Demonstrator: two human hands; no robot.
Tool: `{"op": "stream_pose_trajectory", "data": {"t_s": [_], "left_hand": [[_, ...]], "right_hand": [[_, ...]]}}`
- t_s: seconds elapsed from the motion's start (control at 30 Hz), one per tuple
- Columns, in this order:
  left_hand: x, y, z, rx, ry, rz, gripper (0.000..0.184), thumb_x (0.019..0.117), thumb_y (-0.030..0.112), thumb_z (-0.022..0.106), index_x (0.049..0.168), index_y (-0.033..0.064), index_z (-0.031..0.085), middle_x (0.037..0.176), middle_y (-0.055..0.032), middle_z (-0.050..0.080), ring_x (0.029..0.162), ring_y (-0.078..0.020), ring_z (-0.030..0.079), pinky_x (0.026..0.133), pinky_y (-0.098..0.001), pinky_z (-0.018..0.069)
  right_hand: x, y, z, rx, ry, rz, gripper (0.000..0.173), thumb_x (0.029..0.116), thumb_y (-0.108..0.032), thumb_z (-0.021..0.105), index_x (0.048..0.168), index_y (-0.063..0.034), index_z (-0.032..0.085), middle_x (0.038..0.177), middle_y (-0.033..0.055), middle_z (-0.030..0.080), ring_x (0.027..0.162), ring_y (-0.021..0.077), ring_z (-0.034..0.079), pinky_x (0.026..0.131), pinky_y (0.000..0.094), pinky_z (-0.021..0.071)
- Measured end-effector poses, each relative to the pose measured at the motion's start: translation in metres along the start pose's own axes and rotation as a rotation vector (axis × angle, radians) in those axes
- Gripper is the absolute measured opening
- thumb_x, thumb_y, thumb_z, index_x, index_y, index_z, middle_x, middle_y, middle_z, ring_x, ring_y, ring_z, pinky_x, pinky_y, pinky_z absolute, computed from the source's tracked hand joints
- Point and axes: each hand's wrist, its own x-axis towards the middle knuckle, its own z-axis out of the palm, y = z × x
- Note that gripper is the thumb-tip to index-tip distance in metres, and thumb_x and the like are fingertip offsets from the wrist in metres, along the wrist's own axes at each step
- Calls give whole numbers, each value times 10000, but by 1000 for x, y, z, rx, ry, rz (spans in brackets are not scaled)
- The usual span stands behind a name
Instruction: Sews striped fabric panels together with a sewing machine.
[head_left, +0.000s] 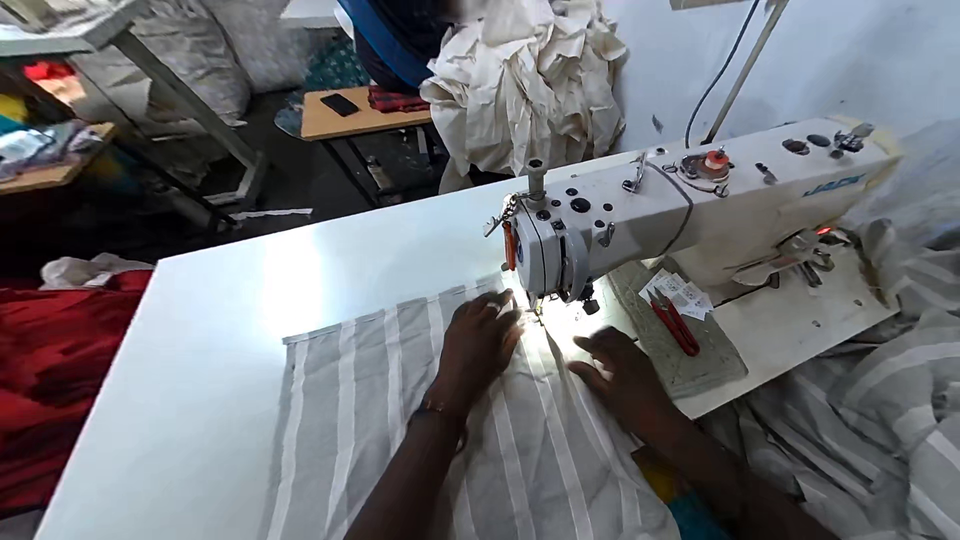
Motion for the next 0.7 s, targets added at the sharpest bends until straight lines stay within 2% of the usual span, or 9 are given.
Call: {"op": "stream_pose_trajectory", "data": {"t_s": [0.07, 0.13, 0.2, 0.27, 0.37, 0.47, 0.53, 0.6, 0.7], "left_hand": [[-58, 13, -26, 35, 20, -189, 418, 975, 432, 623, 1258, 145, 734, 1467, -85, 595, 1383, -335, 524, 1124, -588, 416], [-132, 17, -47, 93, 143, -380, 524, 971, 520, 578, 1244, 102, 737, 1422, -160, 618, 1338, -427, 544, 1093, -657, 399], [-194, 15, -59, 161, 129, -589, 679, 987, 588, 521, 1352, 31, 653, 1473, -264, 541, 1391, -526, 452, 1132, -729, 283], [-228, 13, -53, 181, 76, -708, 830, 982, 680, 428, 1469, 16, 537, 1555, -282, 438, 1463, -538, 342, 1151, -770, 160], [-233, 9, -33, 264, 119, -703, 896, 980, 741, 320, 1514, 43, 493, 1585, -250, 416, 1492, -507, 314, 1148, -789, 117], [-217, -1, -33, 298, 121, -703, 877, 976, 732, 295, 1510, 71, 510, 1592, -207, 428, 1500, -475, 321, 1157, -773, 128], [-213, -8, -43, 297, 102, -681, 852, 984, 712, 305, 1496, 69, 530, 1578, -200, 452, 1492, -463, 347, 1162, -762, 142], [-219, -16, -50, 261, 74, -653, 818, 995, 685, 311, 1488, 75, 540, 1570, -186, 468, 1490, -448, 359, 1169, -755, 144], [-225, -25, -54, 212, 70, -613, 832, 980, 708, 303, 1481, 92, 552, 1577, -175, 462, 1497, -436, 350, 1176, -743, 140]], "right_hand": [[-53, 20, -30, 97, 86, 96, 360, 991, -408, 636, 1154, -116, 769, 1043, 64, 721, 910, 172, 703, 773, 381, 612], [-106, 38, -50, 335, 52, 271, 338, 992, -389, 624, 1021, -88, 775, 916, 12, 733, 751, 91, 696, 662, 294, 612], [-137, 35, -66, 654, -221, 525, 360, 1042, -332, 559, 1048, -17, 734, 909, 41, 737, 768, 130, 718, 710, 329, 624], [-142, 10, -64, 847, -407, 594, 389, 1048, -366, 523, 1052, -22, 706, 897, 14, 733, 807, 110, 714, 759, 334, 616], [-133, -54, -40, 1059, -485, 633, 319, 972, -190, 676, 1198, 25, 610, 981, 64, 745, 911, 147, 732, 860, 373, 620], [-133, -120, -27, 1271, -478, 442, 287, 915, -2, 671, 1187, 37, 592, 973, 51, 720, 905, 111, 703, 864, 334, 595], [-132, -141, -44, 1460, -517, 94, 137, 917, -11, 662, 1053, -28, 663, 910, -20, 741, 854, 60, 709, 815, 294, 598], [-129, -135, -74, 1568, -513, -234, 28, 933, -143, 698, 958, -156, 699, 892, -104, 723, 831, -13, 677, 758, 216, 568], [-142, -90, -112, 1412, -518, -362, 58, 955, -250, 711, 913, -215, 696, 841, -160, 670, 767, -91, 615, 687, 119, 520]]}}
